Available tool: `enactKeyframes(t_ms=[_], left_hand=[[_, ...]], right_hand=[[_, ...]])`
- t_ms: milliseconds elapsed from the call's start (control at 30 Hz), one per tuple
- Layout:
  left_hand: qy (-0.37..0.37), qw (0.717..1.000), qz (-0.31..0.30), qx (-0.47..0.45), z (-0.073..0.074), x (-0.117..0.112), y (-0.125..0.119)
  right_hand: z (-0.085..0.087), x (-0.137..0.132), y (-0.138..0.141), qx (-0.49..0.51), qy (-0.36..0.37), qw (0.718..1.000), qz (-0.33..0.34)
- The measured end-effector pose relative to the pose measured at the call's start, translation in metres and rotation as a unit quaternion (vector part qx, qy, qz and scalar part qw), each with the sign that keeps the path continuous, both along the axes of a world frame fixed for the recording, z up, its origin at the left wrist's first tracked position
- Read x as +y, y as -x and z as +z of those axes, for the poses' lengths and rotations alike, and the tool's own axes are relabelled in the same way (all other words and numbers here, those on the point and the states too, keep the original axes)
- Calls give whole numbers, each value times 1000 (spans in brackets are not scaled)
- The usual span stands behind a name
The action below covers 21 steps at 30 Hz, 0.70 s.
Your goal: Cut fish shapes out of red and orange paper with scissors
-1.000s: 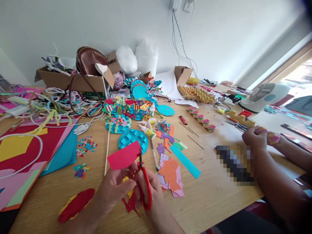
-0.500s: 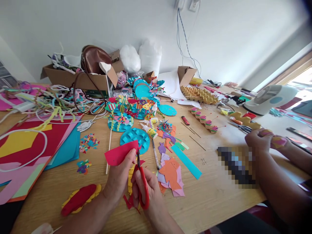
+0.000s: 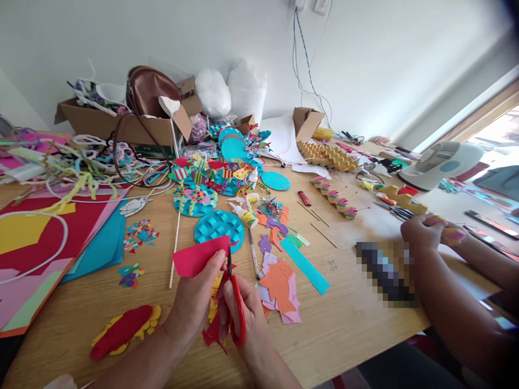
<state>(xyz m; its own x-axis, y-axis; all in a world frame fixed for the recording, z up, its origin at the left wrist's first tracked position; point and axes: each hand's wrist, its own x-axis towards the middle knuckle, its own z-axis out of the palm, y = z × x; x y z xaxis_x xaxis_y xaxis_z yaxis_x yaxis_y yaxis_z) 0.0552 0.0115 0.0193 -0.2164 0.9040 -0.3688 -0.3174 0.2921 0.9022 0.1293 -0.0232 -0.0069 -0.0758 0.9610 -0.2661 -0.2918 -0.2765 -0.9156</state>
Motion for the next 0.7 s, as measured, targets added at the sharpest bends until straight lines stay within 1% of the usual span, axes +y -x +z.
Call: enactKeyframes(t_ms=[100, 200, 367, 500, 700], left_hand=[[-3, 999, 39, -20, -2, 1, 0], [11, 999, 29, -34, -2, 2, 0], [-1, 998, 37, -43, -2, 3, 1], [-12, 999, 12, -47, -5, 4, 4], [-22, 999, 0, -30, -8, 4, 7]], right_hand=[[-1, 0, -1, 4, 5, 1000, 2], [-3, 0, -2, 6, 3, 1000, 7], [-6, -2, -3, 3, -3, 1000, 18], [-6, -3, -4, -1, -8, 1000, 16], [-8, -3, -6, 5, 5, 1000, 19]])
